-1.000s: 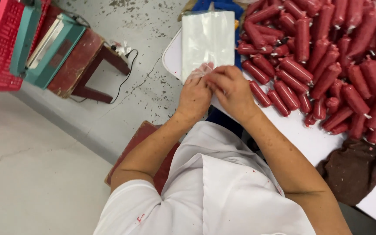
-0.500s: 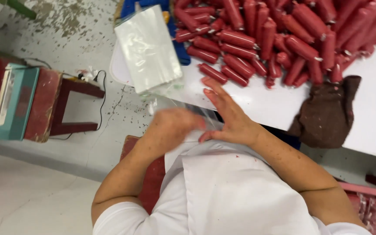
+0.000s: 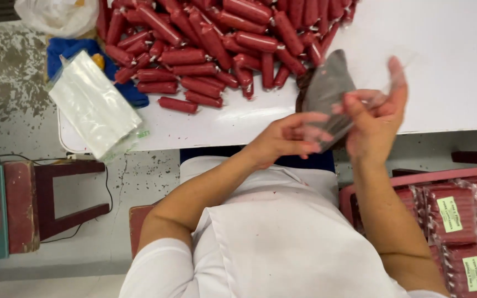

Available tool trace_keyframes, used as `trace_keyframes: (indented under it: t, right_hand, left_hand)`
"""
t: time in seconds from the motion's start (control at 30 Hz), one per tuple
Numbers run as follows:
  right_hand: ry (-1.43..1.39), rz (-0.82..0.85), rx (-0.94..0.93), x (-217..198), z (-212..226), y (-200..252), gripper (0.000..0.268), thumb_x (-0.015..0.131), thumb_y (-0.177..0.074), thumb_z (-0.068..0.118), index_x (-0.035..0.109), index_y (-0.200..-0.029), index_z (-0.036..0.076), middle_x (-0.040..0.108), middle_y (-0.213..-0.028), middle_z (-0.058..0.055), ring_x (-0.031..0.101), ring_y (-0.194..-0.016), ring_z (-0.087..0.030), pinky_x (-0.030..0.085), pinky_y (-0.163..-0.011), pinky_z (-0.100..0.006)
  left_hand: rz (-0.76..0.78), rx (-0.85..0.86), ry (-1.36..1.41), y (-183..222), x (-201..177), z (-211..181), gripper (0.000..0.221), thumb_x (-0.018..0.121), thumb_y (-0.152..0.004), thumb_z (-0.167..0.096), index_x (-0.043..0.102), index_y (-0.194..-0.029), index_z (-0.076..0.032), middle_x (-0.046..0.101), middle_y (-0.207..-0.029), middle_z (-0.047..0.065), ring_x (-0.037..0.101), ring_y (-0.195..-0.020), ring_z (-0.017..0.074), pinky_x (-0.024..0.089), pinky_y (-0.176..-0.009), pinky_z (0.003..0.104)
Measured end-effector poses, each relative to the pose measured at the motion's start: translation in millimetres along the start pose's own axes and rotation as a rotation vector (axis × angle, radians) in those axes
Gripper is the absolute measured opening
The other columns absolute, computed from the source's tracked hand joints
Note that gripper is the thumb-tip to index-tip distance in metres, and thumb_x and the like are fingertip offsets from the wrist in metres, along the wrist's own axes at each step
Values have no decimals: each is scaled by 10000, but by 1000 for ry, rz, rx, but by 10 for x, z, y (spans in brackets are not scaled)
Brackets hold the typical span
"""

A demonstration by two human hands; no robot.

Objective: Packing longaniza sausages into small plastic bags and applying labels at a production table.

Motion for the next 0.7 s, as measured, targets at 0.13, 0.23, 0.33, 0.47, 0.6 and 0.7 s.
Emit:
trace_keyframes:
  t: [0.13,0.23,0.33,0.47,0.6,0.7]
  right_hand:
    - [31,-231,71,-531,201,-270,870,757,-952,-75,245,-1641,60,677,-867,-23,656,-689,-126,645,-690,-261]
    - [92,-240,123,-995,75,-300,918,816,-926,27,258,-1646,144,665,-957,-103,688,-728,-144,708,-761,-282]
    - [352,-74,-337,-1175,71,-199,954,899,-1130,156,157,-1707,316,52,-1785,46,183,-1768,-365,312,-1480,-681]
    - [1021,-60,-598,-855,269,-31,838,864,-993,317,271,-1541,92,362,-1468,-92,403,-1336,-282,442,-1172,-530]
    - [983,238,-300,-782,45,-97,336,783,-1004,130,656,-1301,34,668,-1061,-100,613,-893,-213,494,-902,-352]
    - [1115,347,-482,-1022,-334,-164,287,783,-1012,196,742,-1245,34,708,-1081,-106,606,-987,-286,461,-949,-392]
  left_hand:
    - [18,-120,-427,-609,419,-32,1009,886,-733,-149,319,-1565,-224,626,-1394,117,659,-943,127,589,-906,287]
    - [-227,-189,-333,-939,459,299,271,730,-865,-174,731,-1111,-60,745,-817,99,665,-627,128,496,-478,222]
    - [-403,-212,-331,-1147,472,355,178,721,-862,-207,722,-926,-41,706,-676,114,604,-512,120,498,-445,229]
    - [-448,-157,-446,-1268,403,552,142,627,-811,-154,572,-695,-94,703,-820,58,550,-481,90,484,-430,214]
    - [-313,23,-992,-1080,463,158,395,477,-952,-457,677,-923,-118,739,-856,19,680,-814,197,491,-799,326]
    - [-343,533,-1569,-742,279,188,419,645,-1000,-326,579,-1305,-47,637,-1193,128,634,-1056,321,549,-960,419]
Point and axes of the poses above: each hand's wrist, its own y-axis away from the middle knuckle, its own x-axis out of the palm, z = x × y, the point moved 2 cm from there along -y, towards the middle knuckle
